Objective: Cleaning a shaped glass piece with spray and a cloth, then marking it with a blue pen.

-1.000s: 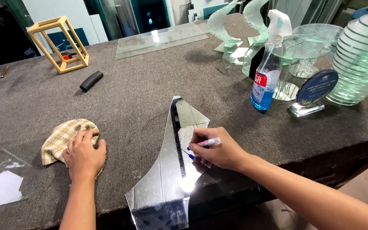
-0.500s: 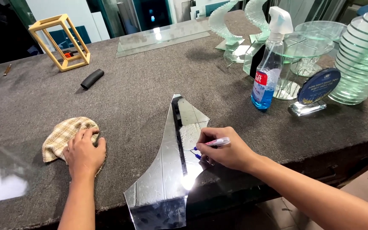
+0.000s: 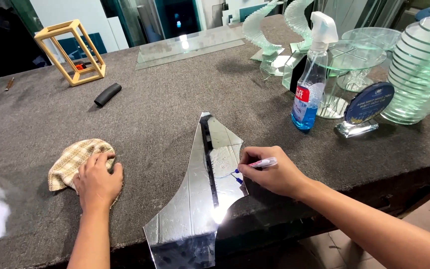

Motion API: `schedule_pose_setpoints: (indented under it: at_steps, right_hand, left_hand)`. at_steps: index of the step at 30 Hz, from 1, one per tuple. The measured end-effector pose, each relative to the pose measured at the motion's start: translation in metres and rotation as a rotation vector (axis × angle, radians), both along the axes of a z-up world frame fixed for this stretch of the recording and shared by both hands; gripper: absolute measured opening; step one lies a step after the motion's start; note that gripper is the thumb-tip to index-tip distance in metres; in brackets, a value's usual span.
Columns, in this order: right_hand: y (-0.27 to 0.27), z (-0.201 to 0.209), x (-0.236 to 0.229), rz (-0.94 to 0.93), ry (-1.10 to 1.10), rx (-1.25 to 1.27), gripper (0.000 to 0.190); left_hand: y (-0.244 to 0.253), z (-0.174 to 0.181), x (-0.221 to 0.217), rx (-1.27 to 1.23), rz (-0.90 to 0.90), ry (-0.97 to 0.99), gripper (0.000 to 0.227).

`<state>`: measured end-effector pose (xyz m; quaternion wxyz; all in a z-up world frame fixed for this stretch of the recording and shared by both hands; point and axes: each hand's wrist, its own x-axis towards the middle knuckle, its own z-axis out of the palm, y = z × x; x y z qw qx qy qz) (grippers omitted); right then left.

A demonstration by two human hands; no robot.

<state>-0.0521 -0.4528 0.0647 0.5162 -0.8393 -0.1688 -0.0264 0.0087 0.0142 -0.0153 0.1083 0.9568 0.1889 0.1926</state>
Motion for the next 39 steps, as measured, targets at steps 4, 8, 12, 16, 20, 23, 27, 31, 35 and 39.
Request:
schedule_pose_setpoints:
  at_steps: [4,8,12,16,20,23,27,31,35,39]
  right_hand:
    - [-0.002,0.004,0.001,-0.027,0.008,-0.024,0.010]
    - [-0.003,0.007,0.006,-0.049,0.004,-0.041,0.010]
    - [-0.002,0.008,0.010,-0.048,-0.012,-0.059,0.012]
    - [-0.002,0.005,0.020,-0.057,-0.032,-0.070,0.012]
    - [0.000,0.001,0.029,-0.072,-0.028,-0.064,0.012]
    - [0.004,0.005,0.033,-0.086,-0.021,-0.064,0.011]
    - [0.007,0.005,0.042,-0.101,-0.041,-0.078,0.012]
    - [0.009,-0.006,0.060,-0.108,-0.051,-0.072,0.013]
    - [0.015,-0.009,0.072,-0.127,-0.069,-0.084,0.010]
    - [0.024,-0.005,0.078,-0.131,-0.075,-0.093,0.010]
  left_hand:
    - [-0.002,0.003,-0.001,-0.005,0.004,0.002,0.044]
    - [-0.005,0.005,-0.004,-0.007,-0.002,0.004,0.044]
    - [-0.002,0.004,-0.002,-0.001,0.001,0.017,0.045]
    - [0.003,-0.002,0.002,0.006,0.002,0.018,0.044]
    - [-0.002,0.002,-0.001,-0.004,0.011,0.016,0.044]
    - [-0.004,0.005,-0.002,-0.008,0.009,0.021,0.044]
    - [-0.004,0.005,0.000,0.006,0.023,0.043,0.044]
    - [-0.007,0.010,-0.004,0.002,0.016,0.047,0.043]
    - [-0.009,0.010,-0.004,0.013,0.013,0.028,0.042]
    - [-0.011,0.014,-0.006,-0.006,0.014,0.029,0.041]
